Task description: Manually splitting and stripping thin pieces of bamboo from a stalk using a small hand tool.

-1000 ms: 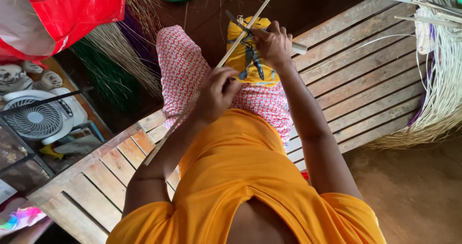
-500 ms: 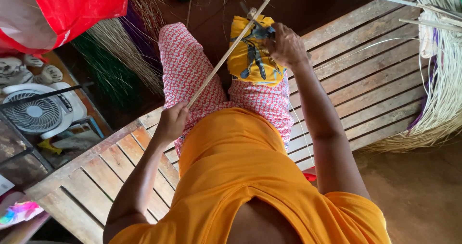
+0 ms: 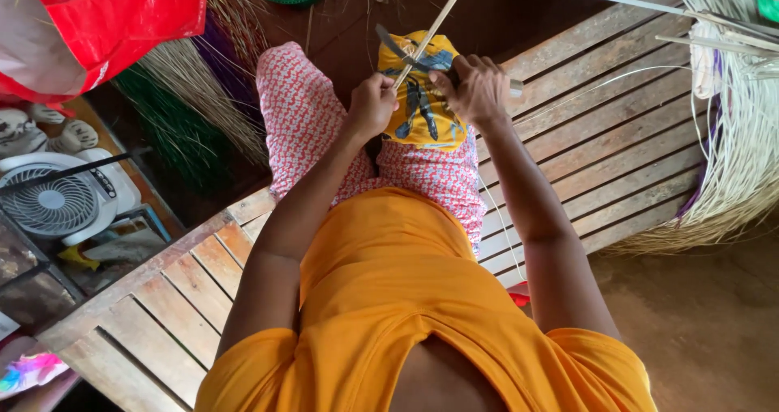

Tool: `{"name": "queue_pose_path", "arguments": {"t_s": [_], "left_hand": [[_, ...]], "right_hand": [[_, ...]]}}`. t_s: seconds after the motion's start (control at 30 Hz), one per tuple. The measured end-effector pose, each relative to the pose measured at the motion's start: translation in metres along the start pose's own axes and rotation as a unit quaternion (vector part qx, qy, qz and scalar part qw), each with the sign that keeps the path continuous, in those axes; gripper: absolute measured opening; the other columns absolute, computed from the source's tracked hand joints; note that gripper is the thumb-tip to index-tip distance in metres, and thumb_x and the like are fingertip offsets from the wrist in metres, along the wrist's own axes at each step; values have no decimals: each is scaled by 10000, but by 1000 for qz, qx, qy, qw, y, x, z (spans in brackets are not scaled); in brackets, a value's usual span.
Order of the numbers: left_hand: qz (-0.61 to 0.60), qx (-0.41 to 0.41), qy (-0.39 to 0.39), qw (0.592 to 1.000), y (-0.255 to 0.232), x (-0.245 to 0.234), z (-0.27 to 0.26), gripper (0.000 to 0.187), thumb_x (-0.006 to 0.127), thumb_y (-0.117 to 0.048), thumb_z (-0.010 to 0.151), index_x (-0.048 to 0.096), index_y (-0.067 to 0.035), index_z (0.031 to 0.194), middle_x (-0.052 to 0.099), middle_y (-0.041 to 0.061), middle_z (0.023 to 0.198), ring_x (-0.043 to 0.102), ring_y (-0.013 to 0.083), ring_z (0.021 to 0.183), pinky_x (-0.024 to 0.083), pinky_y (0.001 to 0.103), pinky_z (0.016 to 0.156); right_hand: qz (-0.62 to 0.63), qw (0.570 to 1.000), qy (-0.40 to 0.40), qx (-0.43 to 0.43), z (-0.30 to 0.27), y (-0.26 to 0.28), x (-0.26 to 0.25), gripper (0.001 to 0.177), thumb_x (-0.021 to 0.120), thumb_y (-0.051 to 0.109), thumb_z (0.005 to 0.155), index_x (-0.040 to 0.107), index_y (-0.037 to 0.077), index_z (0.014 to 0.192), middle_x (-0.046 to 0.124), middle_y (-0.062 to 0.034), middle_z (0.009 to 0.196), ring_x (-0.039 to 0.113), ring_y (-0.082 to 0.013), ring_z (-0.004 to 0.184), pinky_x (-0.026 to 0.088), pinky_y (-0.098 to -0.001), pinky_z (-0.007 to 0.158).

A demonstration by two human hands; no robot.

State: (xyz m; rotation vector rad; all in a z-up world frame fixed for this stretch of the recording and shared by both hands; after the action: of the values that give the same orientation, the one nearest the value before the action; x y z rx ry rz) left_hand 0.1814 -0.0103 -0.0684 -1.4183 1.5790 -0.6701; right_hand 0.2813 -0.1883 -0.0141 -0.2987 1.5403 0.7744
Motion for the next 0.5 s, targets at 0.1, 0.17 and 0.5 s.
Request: {"name": "queue_pose_path", "arguments": {"t_s": [0.1,0.17,0.5], "left_hand": [[14,-58,-44,997,37,24,34,251,625,-180,937,705,-32,1123,767,81,742,768,201,705,626,323,555],[-14,-73,-48,996,29,28,33,256,608,-159,932,688,-10,1125,756,92,730,760,204,664,635,317,532],[-43,-157,-58,985,18,35,14,255,572,-193,977,661,-15,1137,731,101,704,684,195,457,582,310,363]], "right_hand": [[27,1000,11,9,-8,-1,-3,729,374,753,1057,609,106,817,614,-132,706,693,-361,730,534,-494,649],[35,998,41,19,-7,3,-6,747,333,753,1067,618,106,824,622,-125,706,697,-345,734,541,-480,656],[51,954,290,56,-5,-3,2,665,321,709,1036,643,127,1034,713,-225,911,707,-483,930,524,-591,806]]}}
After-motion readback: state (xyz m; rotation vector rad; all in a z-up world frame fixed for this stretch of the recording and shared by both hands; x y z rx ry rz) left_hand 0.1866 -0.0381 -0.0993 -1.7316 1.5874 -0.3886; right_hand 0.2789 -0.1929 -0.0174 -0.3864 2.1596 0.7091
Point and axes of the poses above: each hand's wrist, its own z-axis towards the middle knuckle, its own x-axis out of the palm, y = z × x, the point moved 8 cm from there along z, towards the middle knuckle
